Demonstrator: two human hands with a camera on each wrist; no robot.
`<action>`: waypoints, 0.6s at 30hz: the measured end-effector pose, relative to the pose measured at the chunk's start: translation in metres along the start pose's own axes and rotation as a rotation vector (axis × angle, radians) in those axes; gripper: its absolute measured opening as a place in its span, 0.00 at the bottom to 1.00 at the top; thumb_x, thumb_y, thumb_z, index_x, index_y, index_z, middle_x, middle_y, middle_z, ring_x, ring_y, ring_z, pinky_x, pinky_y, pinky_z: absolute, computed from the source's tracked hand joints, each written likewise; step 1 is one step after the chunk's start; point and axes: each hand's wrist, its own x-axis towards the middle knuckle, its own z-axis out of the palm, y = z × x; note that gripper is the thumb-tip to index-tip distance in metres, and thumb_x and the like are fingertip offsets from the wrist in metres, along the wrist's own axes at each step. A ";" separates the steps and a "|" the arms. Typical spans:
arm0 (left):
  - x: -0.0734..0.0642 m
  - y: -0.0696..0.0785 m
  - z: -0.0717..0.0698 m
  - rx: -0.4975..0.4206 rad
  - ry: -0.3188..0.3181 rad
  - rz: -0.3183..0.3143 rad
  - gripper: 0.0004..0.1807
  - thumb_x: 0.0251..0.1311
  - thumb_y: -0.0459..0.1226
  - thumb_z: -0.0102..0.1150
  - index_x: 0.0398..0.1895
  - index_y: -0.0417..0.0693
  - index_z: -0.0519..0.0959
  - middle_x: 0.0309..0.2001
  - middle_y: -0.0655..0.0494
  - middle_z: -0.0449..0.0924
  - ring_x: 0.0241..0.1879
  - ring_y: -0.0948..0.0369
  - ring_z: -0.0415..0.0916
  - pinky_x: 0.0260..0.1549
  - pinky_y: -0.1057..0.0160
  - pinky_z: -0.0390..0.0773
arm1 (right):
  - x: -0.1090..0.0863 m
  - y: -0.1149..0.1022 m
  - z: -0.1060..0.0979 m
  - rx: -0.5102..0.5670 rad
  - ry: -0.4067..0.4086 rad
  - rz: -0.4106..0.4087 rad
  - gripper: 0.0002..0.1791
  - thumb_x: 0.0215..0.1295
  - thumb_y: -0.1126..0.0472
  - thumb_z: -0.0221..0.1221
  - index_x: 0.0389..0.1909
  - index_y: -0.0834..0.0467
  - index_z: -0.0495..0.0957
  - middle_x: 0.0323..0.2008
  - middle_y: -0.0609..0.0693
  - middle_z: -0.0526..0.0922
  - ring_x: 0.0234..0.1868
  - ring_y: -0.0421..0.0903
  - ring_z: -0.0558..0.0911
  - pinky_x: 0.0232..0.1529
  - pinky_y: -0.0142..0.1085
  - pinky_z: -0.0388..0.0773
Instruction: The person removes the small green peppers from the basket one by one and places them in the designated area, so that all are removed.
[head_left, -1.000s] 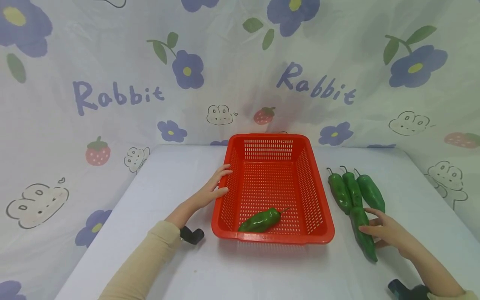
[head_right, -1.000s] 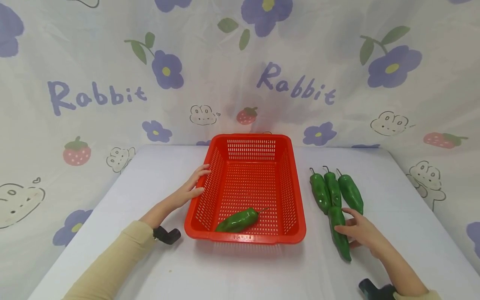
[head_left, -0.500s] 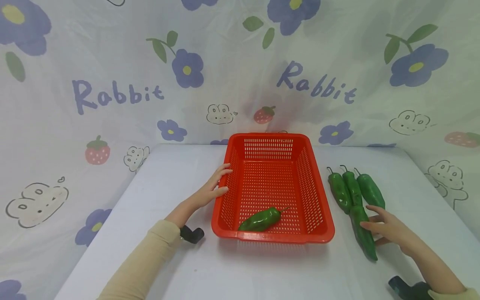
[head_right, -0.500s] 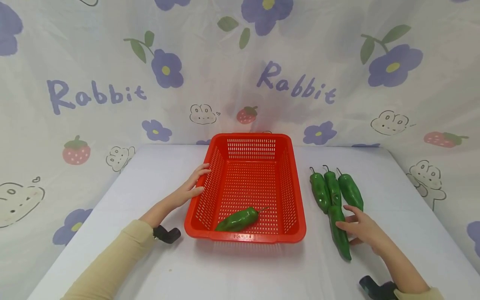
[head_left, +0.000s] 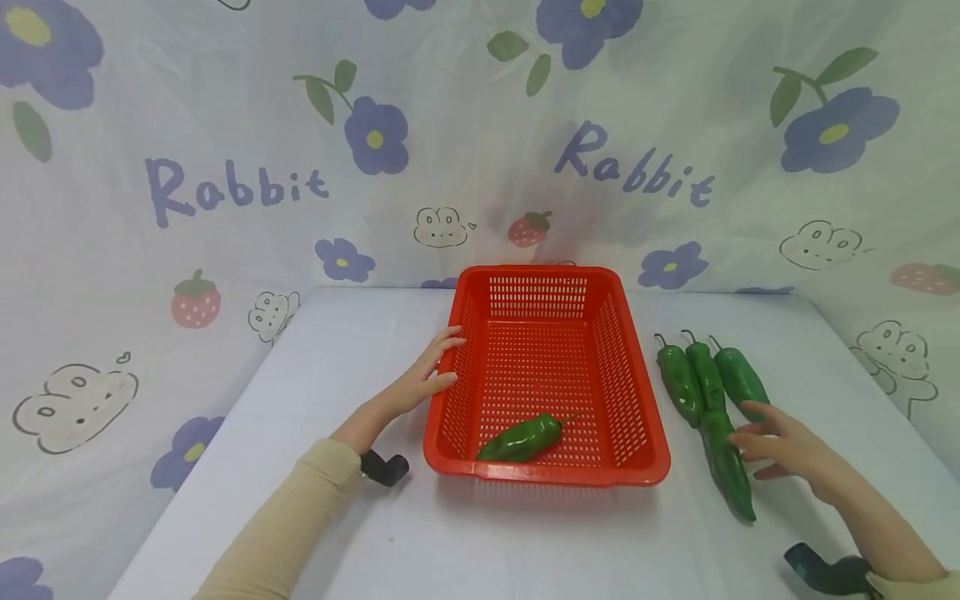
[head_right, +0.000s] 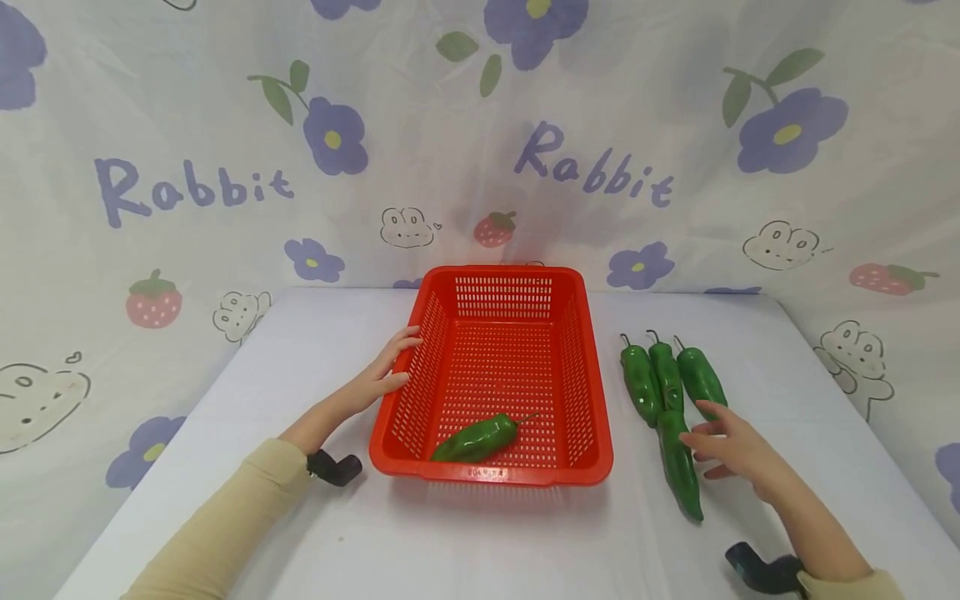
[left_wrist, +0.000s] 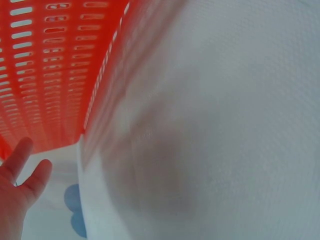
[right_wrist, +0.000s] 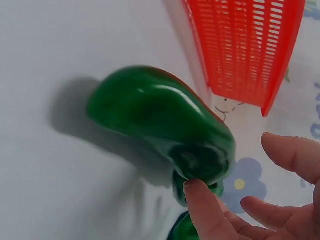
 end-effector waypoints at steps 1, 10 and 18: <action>0.000 0.000 0.000 0.000 0.000 -0.001 0.31 0.57 0.29 0.43 0.65 0.30 0.51 0.70 0.41 0.36 0.67 0.42 0.43 0.55 0.40 0.65 | 0.000 0.000 -0.001 0.001 0.001 -0.005 0.46 0.65 0.50 0.52 0.65 0.76 0.37 0.54 0.79 0.62 0.41 0.55 0.80 0.36 0.45 0.81; 0.001 0.000 0.000 -0.009 0.001 -0.002 0.31 0.57 0.28 0.43 0.65 0.30 0.51 0.70 0.41 0.36 0.67 0.42 0.42 0.55 0.41 0.66 | 0.002 -0.004 -0.010 0.009 0.006 -0.037 0.42 0.67 0.53 0.50 0.65 0.75 0.37 0.54 0.79 0.63 0.41 0.56 0.80 0.36 0.44 0.81; 0.000 -0.001 -0.001 -0.012 -0.002 -0.009 0.31 0.57 0.30 0.44 0.65 0.32 0.51 0.70 0.41 0.36 0.67 0.43 0.43 0.54 0.43 0.67 | 0.003 -0.016 -0.017 0.034 -0.013 -0.044 0.42 0.68 0.51 0.48 0.66 0.73 0.37 0.56 0.79 0.60 0.41 0.53 0.80 0.37 0.44 0.81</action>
